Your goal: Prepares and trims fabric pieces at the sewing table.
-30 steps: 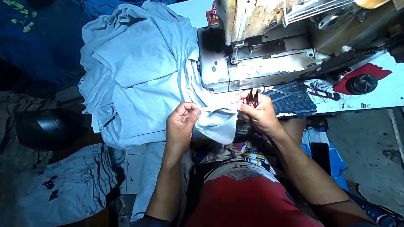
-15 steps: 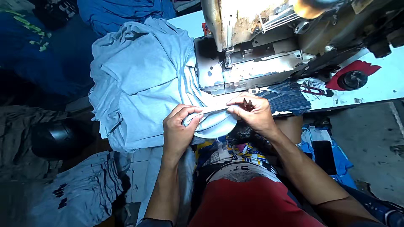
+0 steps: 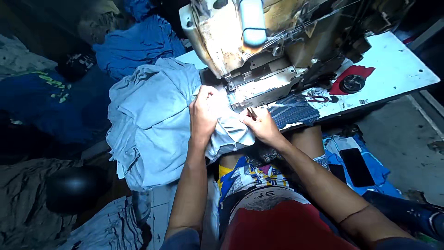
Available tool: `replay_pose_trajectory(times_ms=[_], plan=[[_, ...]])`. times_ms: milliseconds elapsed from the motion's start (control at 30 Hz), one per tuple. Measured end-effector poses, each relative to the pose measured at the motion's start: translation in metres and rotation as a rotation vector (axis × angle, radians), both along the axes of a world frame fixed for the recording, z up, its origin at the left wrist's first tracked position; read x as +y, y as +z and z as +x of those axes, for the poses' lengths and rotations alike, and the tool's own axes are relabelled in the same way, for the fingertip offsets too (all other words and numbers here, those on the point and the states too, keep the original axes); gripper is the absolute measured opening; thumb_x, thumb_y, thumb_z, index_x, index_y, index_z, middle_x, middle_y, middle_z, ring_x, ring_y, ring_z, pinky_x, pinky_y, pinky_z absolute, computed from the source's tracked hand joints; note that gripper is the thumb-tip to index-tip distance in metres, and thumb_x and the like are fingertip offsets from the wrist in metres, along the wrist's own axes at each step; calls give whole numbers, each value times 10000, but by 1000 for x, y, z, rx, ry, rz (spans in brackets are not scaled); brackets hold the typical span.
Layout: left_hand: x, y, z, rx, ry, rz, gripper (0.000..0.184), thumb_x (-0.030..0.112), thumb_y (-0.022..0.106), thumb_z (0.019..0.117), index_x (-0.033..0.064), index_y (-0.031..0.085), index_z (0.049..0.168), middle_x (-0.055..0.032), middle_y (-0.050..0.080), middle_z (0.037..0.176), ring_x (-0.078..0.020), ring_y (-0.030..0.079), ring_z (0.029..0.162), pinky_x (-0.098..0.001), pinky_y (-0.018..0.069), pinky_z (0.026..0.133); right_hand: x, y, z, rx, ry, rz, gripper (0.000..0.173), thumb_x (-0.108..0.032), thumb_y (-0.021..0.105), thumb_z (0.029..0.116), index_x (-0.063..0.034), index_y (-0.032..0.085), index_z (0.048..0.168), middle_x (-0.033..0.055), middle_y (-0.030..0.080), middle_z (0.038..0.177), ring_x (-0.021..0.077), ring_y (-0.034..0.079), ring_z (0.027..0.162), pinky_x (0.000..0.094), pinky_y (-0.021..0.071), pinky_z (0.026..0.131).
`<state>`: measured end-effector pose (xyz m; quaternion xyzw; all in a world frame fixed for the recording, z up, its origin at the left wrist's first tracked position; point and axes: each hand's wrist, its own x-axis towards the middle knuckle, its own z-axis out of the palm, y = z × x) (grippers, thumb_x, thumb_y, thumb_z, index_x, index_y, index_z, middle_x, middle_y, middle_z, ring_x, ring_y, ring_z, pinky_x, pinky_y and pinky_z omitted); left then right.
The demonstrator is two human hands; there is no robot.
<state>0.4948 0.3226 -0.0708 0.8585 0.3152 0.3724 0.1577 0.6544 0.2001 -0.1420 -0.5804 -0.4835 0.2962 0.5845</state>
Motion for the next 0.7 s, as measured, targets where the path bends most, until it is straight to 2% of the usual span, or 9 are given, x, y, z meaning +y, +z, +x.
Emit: replay_pose_trajectory(times_ms=[100, 167, 267, 333, 400, 467, 533, 600, 700], plan=[[35, 6, 24, 148, 23, 50, 147, 169, 595, 981, 132, 735, 1001, -13, 726, 950, -110, 685, 886, -358, 565, 809, 5, 0, 3, 91, -11, -10, 88, -90, 621, 974, -56, 695, 938, 58, 573, 644, 136, 503, 489, 301, 435, 441], [47, 3, 30, 195, 35, 27, 147, 208, 633, 961, 147, 766, 975, -21, 738, 993, -135, 694, 961, -396, 565, 875, 8, 1, 5, 100, -23, -2, 77, -92, 646, 949, -68, 714, 922, 40, 581, 642, 126, 509, 496, 296, 437, 447], [55, 5, 35, 191, 54, -22, 140, 245, 678, 933, 139, 769, 945, -22, 736, 968, -125, 694, 938, -386, 563, 867, 10, 5, 5, 130, -58, 30, 46, -80, 671, 895, -76, 717, 893, 20, 604, 656, 112, 537, 524, 289, 457, 469], [61, 6, 39, 183, 68, -69, 170, 278, 724, 907, 130, 774, 973, -41, 748, 994, -156, 706, 975, -437, 563, 892, 11, 8, 2, 128, -116, 60, 66, -67, 689, 875, -83, 724, 930, 8, 623, 683, 98, 562, 549, 273, 480, 482], [66, 7, 45, 175, 88, -115, 228, 300, 789, 868, 144, 774, 1033, -45, 753, 1045, -169, 706, 1033, -468, 558, 937, 13, 11, -2, 105, -165, 100, 167, -34, 691, 863, -73, 721, 1023, 15, 630, 727, 101, 563, 575, 265, 489, 501], [74, 6, 51, 165, 116, -98, 307, 332, 832, 811, 138, 759, 1038, -58, 744, 1066, -192, 694, 1065, -490, 539, 951, 18, 13, -3, 78, -191, 141, 244, -13, 694, 868, -59, 698, 1108, 25, 635, 774, 102, 568, 599, 257, 501, 516], [82, 2, 55, 190, 139, -70, 416, 396, 824, 791, 99, 731, 1067, -100, 728, 1104, -238, 674, 1116, -512, 514, 988, 24, 14, -4, 75, -222, 150, 239, -9, 702, 859, -58, 699, 1094, 20, 647, 782, 96, 572, 600, 249, 500, 515], [86, -3, 58, 172, 140, -41, 487, 398, 818, 786, 49, 705, 1106, -152, 713, 1128, -283, 659, 1142, -515, 496, 1007, 27, 15, -5, 84, -241, 138, 184, -20, 706, 861, -63, 692, 1039, 19, 641, 760, 98, 566, 577, 250, 489, 493], [86, -6, 62, 137, 146, -29, 520, 381, 805, 790, 27, 690, 1153, -169, 705, 1162, -292, 655, 1158, -503, 496, 1014, 28, 16, -8, 71, -273, 120, 154, -36, 701, 861, -71, 701, 1011, 9, 630, 735, 88, 554, 557, 249, 478, 479]])
